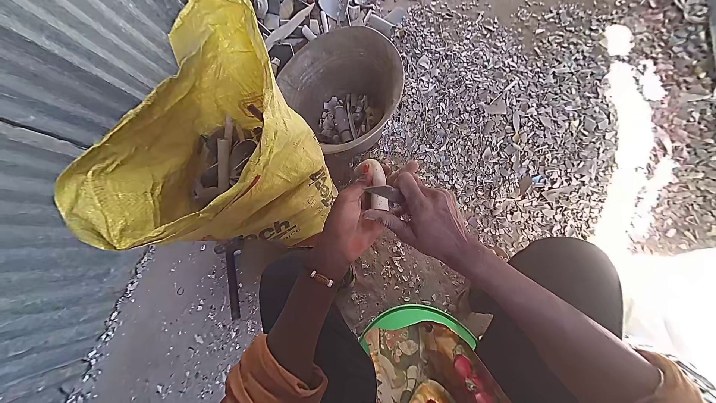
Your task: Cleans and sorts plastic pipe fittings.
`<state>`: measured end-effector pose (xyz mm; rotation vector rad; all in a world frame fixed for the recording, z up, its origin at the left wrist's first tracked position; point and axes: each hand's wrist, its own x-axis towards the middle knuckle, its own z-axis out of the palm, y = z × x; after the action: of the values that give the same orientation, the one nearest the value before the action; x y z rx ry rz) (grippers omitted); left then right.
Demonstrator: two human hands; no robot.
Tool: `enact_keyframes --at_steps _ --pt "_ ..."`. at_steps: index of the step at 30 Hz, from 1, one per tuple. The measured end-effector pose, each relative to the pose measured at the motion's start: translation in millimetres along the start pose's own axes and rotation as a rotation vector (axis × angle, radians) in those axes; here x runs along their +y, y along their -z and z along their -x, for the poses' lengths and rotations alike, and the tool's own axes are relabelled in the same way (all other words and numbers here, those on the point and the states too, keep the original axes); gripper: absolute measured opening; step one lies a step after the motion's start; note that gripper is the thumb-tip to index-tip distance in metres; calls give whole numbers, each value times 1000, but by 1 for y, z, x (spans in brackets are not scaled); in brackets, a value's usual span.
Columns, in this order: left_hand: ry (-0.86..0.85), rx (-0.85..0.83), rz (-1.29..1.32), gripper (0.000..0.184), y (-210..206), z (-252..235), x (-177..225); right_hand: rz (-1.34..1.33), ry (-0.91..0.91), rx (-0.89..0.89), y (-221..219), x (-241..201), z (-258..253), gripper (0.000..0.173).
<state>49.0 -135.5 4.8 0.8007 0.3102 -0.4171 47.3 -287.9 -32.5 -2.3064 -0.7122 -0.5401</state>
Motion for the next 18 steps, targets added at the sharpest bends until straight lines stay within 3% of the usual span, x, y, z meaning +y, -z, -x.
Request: enact_keyframes --at_steps 3,8,11,14,18 --pt "19 72 -31 42 -1 -2 -3 -5 -35 -118 2 0 -1 53" --pt "66 23 -29 50 2 -2 -2 -47 49 -145 2 -1 1 39" --pt "31 50 -45 54 4 -2 -1 -122 45 -172 6 0 1 38" --pt "5 149 -29 45 1 0 3 -246 -55 -100 9 2 0 44" --pt "28 96 -57 46 0 1 3 -268 -71 16 13 7 -2 50"
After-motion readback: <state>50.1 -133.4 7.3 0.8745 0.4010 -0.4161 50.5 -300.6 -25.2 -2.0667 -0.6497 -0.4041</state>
